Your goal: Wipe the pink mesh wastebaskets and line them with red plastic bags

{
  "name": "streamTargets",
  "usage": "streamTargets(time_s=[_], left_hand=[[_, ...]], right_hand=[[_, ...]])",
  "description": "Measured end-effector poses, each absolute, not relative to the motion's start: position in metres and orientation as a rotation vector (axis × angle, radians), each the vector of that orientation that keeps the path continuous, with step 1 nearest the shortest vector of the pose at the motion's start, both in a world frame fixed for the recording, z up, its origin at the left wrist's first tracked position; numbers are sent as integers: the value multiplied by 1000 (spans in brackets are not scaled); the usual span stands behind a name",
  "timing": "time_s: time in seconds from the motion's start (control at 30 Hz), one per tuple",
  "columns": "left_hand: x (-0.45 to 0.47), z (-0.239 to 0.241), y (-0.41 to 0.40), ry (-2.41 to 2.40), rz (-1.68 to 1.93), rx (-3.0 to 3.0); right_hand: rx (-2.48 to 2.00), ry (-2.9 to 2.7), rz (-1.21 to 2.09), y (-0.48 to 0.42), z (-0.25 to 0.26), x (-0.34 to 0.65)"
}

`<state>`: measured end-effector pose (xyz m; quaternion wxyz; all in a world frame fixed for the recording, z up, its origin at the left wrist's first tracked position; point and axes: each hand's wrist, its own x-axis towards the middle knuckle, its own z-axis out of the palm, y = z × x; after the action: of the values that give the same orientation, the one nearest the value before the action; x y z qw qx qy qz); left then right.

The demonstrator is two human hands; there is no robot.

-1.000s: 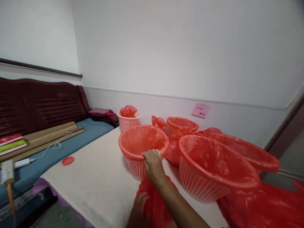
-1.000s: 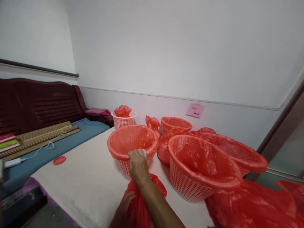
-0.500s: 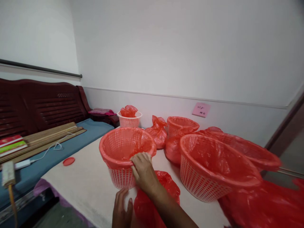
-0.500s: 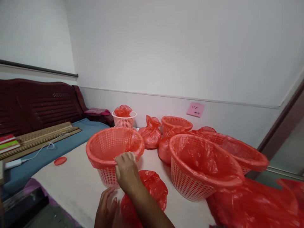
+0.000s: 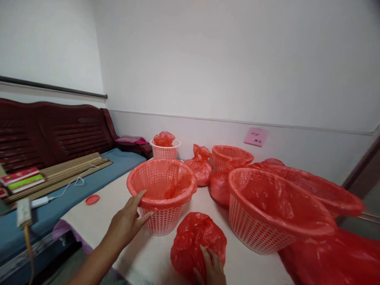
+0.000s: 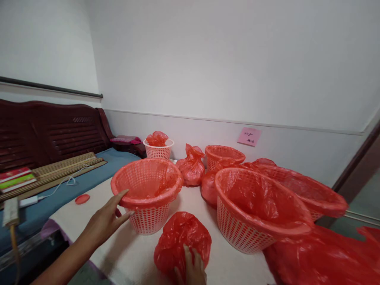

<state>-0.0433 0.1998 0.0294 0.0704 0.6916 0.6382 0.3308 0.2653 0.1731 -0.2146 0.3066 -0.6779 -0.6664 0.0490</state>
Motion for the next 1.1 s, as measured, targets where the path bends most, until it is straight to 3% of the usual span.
streamTargets(time_s=[0.3,0.63,0.77,0.93,1.1], left_hand=[[-108,35,197,1956,1099,2187],[-151,36,166,1640,1314,1510],[-141,42,169,1570,1386,1269],[-120,50,160,1586,1334,1345],[-111,60,129,1567,1275,1376]], right_hand=[[-1626,-1956,141,218,-201,215],[-1618,-1990,186,222,-144,228],[-1378,-1736,460,217,-95,226],[-1149,-1138,1104,217,-32,186],[-942,-730,1535,202,2,155]])
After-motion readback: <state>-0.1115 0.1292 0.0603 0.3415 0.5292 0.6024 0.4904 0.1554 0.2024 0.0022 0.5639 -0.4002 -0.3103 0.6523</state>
